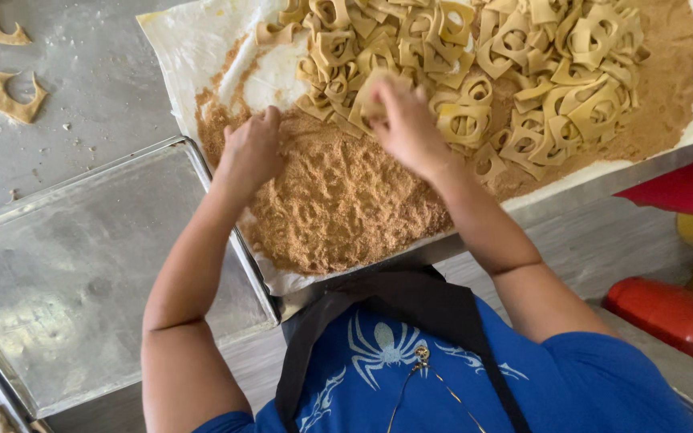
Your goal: The person coats square dough pieces with a brown crumble topping and transfers them onto metal baking trays.
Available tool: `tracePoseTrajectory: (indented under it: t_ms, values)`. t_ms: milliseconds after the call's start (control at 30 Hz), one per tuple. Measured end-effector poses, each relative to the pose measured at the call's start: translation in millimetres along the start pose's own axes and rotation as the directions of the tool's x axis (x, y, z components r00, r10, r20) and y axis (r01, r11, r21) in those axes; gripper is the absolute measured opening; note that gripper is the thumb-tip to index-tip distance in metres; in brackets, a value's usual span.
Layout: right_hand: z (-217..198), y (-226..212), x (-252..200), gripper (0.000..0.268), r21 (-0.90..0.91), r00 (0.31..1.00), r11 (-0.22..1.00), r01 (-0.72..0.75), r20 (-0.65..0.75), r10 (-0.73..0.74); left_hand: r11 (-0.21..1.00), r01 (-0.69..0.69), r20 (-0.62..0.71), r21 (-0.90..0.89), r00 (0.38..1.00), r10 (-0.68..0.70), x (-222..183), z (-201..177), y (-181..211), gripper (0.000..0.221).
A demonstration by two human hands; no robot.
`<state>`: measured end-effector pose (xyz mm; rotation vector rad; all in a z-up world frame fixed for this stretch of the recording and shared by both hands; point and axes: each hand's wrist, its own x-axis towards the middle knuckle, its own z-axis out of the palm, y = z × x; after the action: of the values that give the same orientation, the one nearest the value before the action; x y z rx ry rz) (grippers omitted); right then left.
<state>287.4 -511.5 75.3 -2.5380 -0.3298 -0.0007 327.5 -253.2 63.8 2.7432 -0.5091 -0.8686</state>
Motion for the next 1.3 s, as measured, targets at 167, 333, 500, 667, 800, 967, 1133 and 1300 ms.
tracePoseTrajectory:
  t_ms: [167,333,500,667,800,967,1133,1300]
  values:
    - [-11.7,-42.9,-63.5,0.033,0.241,0.97,0.97,-0.043,0.243,-0.017,0.996,-0.056,-0.009,-0.062,0.998,0.056,5.4,-3.4,-32.1,0.033]
    - [-23.8,-14.1,-59.4,0.019,0.728,0.938,0.645,-0.231,0.342,-0.05,0.96,-0.27,-0.204,-0.075,0.946,0.25,-10.4,3.1,-20.3,0.029]
    - [-60.9,-2.7,-52.7,0.022,0.879,0.959,0.467,-0.097,0.208,-0.193,0.963,-0.263,0.012,-0.063,0.964,0.264,-24.1,9.8,8.6,0.04]
    - [-53.3,-17.2,-51.6,0.023,0.857,0.907,0.506,0.092,0.137,-0.398,0.611,-0.247,-0.142,-0.752,0.966,0.216,-36.4,-2.5,12.2,0.029]
    - [-9.8,-31.4,-90.1,0.039,0.17,0.872,0.965,0.199,0.418,-0.254,0.842,-0.504,-0.45,-0.195,0.808,0.38,-57.7,23.5,12.7,0.039]
    - [9.5,-21.0,-115.6,0.054,-0.212,0.904,0.939,0.269,0.393,-0.17,0.946,-0.324,-0.185,0.012,0.929,0.32,-68.0,40.1,15.6,0.037]
    - [17.8,-47.0,-124.0,0.067,-0.381,0.951,0.914,0.14,0.308,-0.018,0.964,-0.232,-0.14,-0.13,0.967,0.214,-69.1,35.2,14.7,0.022]
    - [46.4,-62.4,-126.1,0.056,-0.492,0.983,0.869,-0.056,0.127,0.135,0.775,-0.557,-0.581,-0.297,0.75,0.316,-61.5,55.0,29.9,0.014]
